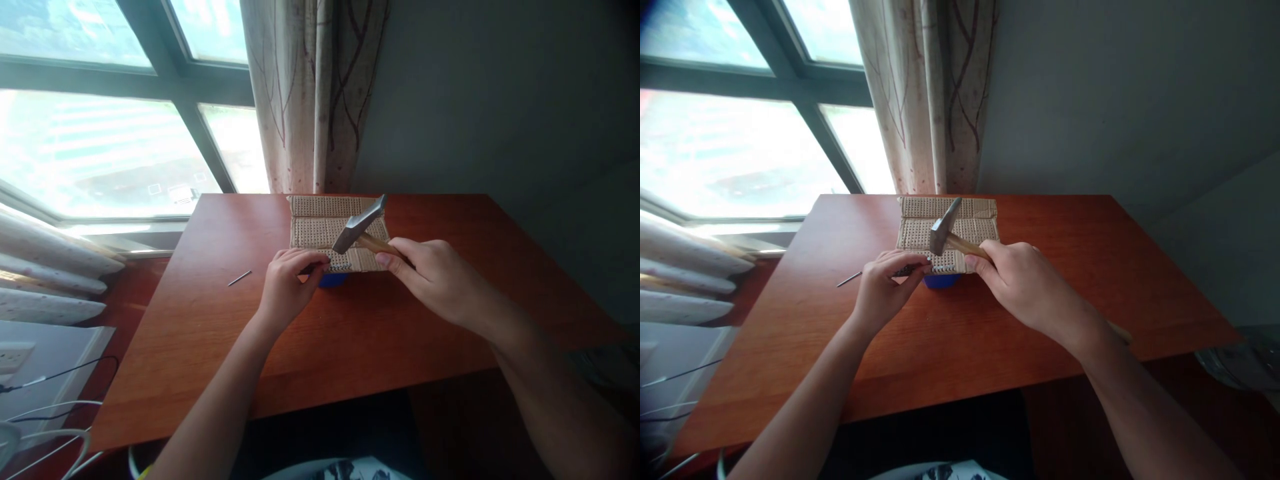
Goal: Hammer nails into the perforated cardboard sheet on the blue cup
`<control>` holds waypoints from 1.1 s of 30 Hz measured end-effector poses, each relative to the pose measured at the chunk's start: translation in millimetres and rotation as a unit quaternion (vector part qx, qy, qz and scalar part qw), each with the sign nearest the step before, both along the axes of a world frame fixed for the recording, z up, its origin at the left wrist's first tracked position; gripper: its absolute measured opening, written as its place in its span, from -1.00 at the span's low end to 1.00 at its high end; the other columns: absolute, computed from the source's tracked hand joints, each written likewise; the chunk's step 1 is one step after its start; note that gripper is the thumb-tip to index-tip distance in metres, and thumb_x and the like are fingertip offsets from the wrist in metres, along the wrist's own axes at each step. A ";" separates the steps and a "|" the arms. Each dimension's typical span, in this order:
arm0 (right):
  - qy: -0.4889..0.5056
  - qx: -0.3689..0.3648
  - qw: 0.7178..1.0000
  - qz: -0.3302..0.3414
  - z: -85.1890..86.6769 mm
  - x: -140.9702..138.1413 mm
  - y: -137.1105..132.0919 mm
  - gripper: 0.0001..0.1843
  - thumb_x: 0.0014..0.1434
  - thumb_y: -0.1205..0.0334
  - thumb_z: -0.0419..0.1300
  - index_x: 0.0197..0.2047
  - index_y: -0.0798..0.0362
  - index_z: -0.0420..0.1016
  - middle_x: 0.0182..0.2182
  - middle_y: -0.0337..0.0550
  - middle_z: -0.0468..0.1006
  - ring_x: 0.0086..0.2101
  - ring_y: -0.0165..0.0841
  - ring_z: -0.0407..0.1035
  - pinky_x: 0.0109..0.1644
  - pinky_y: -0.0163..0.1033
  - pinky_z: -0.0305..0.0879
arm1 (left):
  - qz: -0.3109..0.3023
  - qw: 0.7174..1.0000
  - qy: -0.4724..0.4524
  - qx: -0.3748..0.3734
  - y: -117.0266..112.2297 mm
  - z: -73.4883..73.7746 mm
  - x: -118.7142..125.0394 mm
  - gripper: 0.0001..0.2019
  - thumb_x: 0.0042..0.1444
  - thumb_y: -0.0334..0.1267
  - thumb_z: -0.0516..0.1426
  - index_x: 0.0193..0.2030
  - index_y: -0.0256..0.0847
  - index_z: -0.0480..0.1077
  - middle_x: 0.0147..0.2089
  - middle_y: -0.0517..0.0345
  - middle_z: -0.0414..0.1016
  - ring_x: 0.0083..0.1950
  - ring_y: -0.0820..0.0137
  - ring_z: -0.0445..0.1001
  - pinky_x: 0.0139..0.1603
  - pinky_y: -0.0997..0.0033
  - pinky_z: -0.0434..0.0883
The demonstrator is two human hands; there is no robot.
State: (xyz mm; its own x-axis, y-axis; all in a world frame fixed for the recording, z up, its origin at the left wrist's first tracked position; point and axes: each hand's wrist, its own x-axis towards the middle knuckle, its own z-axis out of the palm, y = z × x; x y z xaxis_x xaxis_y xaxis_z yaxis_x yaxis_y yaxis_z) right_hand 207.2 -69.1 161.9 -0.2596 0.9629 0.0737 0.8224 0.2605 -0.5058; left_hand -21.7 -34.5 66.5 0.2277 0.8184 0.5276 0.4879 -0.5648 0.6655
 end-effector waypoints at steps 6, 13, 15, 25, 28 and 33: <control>-0.024 -0.007 1.000 0.017 5.3 -10.0 -0.8 -0.59 0.39 -0.05 0.01 -0.43 -0.01 0.26 -0.59 -0.28 0.38 -0.58 -0.42 0.22 -0.47 -0.24 -0.04 | -0.004 1.000 0.015 -0.002 1.5 -1.3 -0.7 -0.93 0.16 -0.36 0.20 -0.28 -0.15 0.53 -0.33 0.17 0.63 -0.29 0.35 0.55 -0.18 0.28 0.43; -0.024 0.011 1.000 0.006 2.0 -10.9 -1.1 -0.57 0.39 -0.07 0.01 -0.45 -0.01 0.24 -0.62 -0.27 0.36 -0.59 -0.41 0.21 -0.47 -0.24 -0.06 | -0.009 1.000 0.022 -0.004 3.8 -4.5 -1.8 -0.93 0.17 -0.35 0.20 -0.28 -0.14 0.53 -0.31 0.17 0.64 -0.28 0.34 0.55 -0.16 0.27 0.42; -0.030 0.009 0.999 0.009 1.4 -11.4 -1.0 -0.57 0.39 -0.06 0.01 -0.45 -0.01 0.24 -0.61 -0.26 0.38 -0.58 -0.41 0.23 -0.47 -0.24 -0.06 | -0.010 1.000 0.024 -0.005 3.9 -4.9 -2.0 -0.94 0.17 -0.35 0.20 -0.28 -0.14 0.53 -0.30 0.17 0.64 -0.28 0.34 0.55 -0.16 0.27 0.42; -0.036 0.000 0.999 0.000 1.1 -14.4 -0.7 -0.57 0.39 -0.07 0.00 -0.44 0.00 0.26 -0.58 -0.24 0.42 -0.56 -0.41 0.25 -0.46 -0.24 -0.04 | -0.006 0.999 0.031 -0.009 2.6 -4.2 -2.1 -0.95 0.17 -0.33 0.21 -0.28 -0.14 0.52 -0.31 0.17 0.63 -0.26 0.33 0.55 -0.15 0.27 0.41; -0.054 -0.024 0.998 0.011 -3.5 -15.6 0.1 -0.60 0.40 -0.04 0.00 -0.38 0.00 0.35 -0.49 -0.17 0.52 -0.49 -0.37 0.34 -0.42 -0.23 0.02 | -0.012 0.999 0.046 -0.005 4.0 -5.9 -2.3 -0.95 0.18 -0.32 0.20 -0.28 -0.14 0.52 -0.29 0.16 0.64 -0.26 0.32 0.54 -0.14 0.26 0.40; -0.056 -0.033 0.998 0.004 -6.4 -16.2 0.8 -0.60 0.40 -0.06 -0.02 -0.34 0.00 0.39 -0.46 -0.15 0.54 -0.47 -0.35 0.38 -0.41 -0.23 0.04 | -0.010 0.998 0.068 0.012 3.2 -6.5 -5.8 -0.93 0.19 -0.31 0.20 -0.21 -0.12 0.51 -0.24 0.15 0.63 -0.19 0.30 0.53 -0.05 0.21 0.37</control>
